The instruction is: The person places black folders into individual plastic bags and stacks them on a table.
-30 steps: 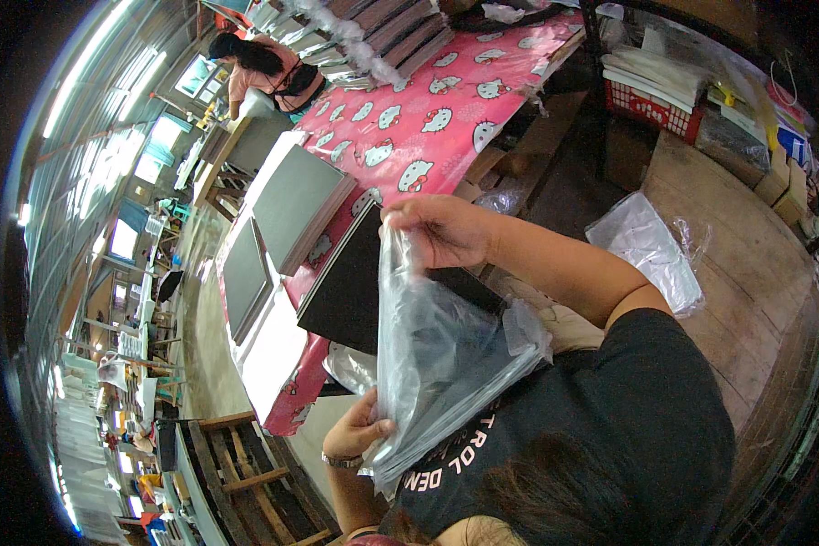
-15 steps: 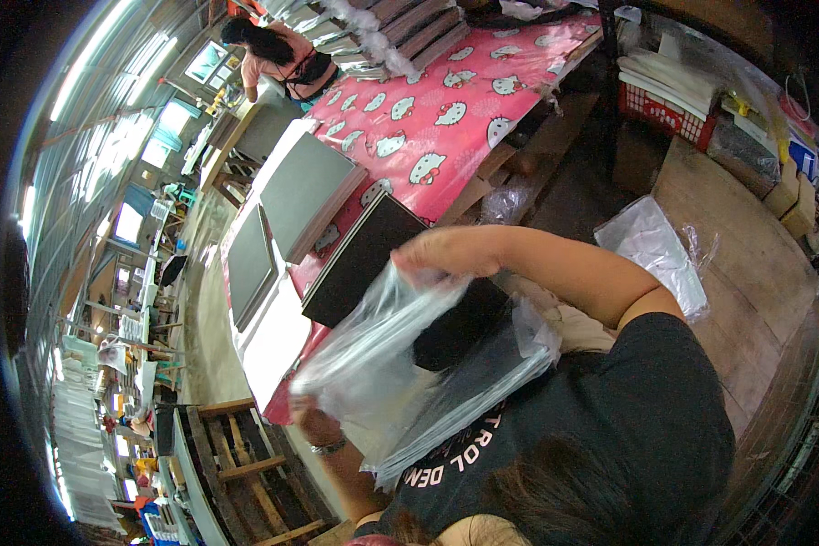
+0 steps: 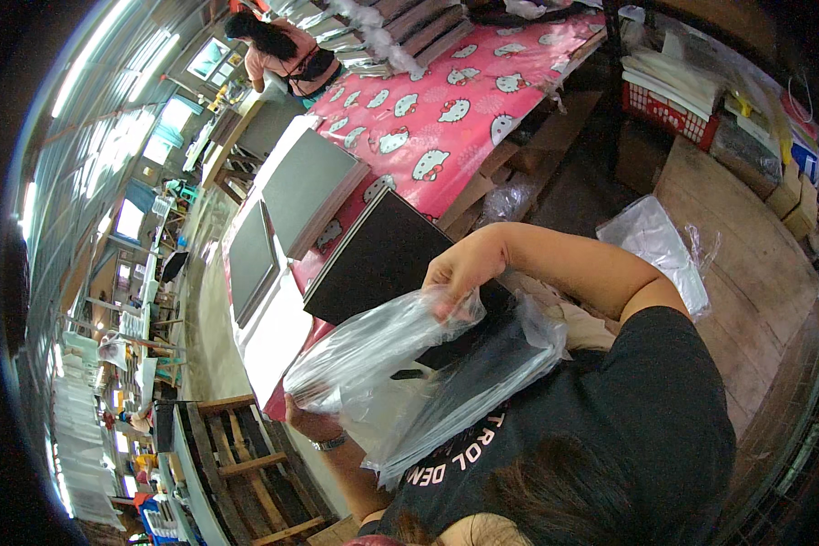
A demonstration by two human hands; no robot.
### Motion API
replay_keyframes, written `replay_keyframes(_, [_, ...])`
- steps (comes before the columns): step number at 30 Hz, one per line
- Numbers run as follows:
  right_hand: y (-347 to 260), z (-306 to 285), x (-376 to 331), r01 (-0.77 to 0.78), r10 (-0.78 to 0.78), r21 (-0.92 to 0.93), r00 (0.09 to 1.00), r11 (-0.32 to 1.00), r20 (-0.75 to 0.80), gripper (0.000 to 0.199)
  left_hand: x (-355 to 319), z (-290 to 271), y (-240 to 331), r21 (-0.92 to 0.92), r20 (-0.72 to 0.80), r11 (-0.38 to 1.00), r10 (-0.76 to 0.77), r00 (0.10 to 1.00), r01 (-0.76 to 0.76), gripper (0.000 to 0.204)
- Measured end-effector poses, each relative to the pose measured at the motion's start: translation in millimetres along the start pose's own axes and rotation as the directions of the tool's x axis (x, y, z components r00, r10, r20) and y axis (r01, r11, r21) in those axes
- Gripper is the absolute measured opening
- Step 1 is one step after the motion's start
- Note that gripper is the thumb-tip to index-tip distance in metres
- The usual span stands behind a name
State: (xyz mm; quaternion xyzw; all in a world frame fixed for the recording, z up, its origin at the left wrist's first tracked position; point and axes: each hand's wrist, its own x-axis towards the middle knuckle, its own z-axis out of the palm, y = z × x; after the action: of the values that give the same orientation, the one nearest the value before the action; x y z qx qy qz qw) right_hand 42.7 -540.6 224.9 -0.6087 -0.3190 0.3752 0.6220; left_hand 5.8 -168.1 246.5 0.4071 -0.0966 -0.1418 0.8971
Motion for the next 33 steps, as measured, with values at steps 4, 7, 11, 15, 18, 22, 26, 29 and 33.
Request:
replay_keyframes(4, [-10,-5,-7,0.578,-0.477,0.358,0.813,0.733,-0.334,0.025,9,-68,-24,0.050,0.243,0.926,-0.374,0.895,0.374,0.033])
replay_keyframes(7, [-19,-17,-10,0.613,-0.335,0.433,0.758,0.661,-0.560,0.030,27,-24,-40,0.288,-0.106,0.953,-0.061,0.993,0.089,0.023])
replay_keyframes(11, [-5,-48,12,0.383,-0.307,-0.022,0.703,0.924,-0.641,0.038,76,-57,-19,0.618,-0.202,0.781,0.271,0.941,-0.093,0.022])
replay_keyframes(15, [14,-46,45,-0.280,-0.841,-0.854,0.207,0.439,-0.501,0.052,106,-11,-51,0.965,-0.126,0.256,0.619,0.775,-0.048,0.038])
replay_keyframes(18, [19,-25,26,-0.427,-0.688,-0.780,0.386,0.458,-0.615,0.054,84,-3,-57,0.996,-0.049,0.084,0.496,0.867,0.009,0.061])
replay_keyframes(22, [2,-7,17,-0.353,-0.711,-0.796,0.365,0.492,-0.601,0.054,41,12,-51,0.967,-0.037,0.234,0.511,0.859,-0.098,0.062])
replay_keyframes(26, [-2,-25,24,-0.297,-0.720,-0.809,0.370,0.507,-0.587,0.049,35,18,-42,0.842,-0.088,0.510,0.452,0.887,-0.176,0.026])
replay_keyframes(29, [-14,-21,17,-0.237,-0.676,-0.800,0.436,0.551,-0.594,0.036,35,0,-24,0.730,-0.162,0.679,0.281,0.946,-0.077,0.007])
replay_keyframes(33, [-29,-13,-18,0.011,-0.046,-0.061,0.791,0.998,-0.610,0.030,32,-35,-6,0.530,-0.169,0.793,-0.248,0.954,0.300,0.013])
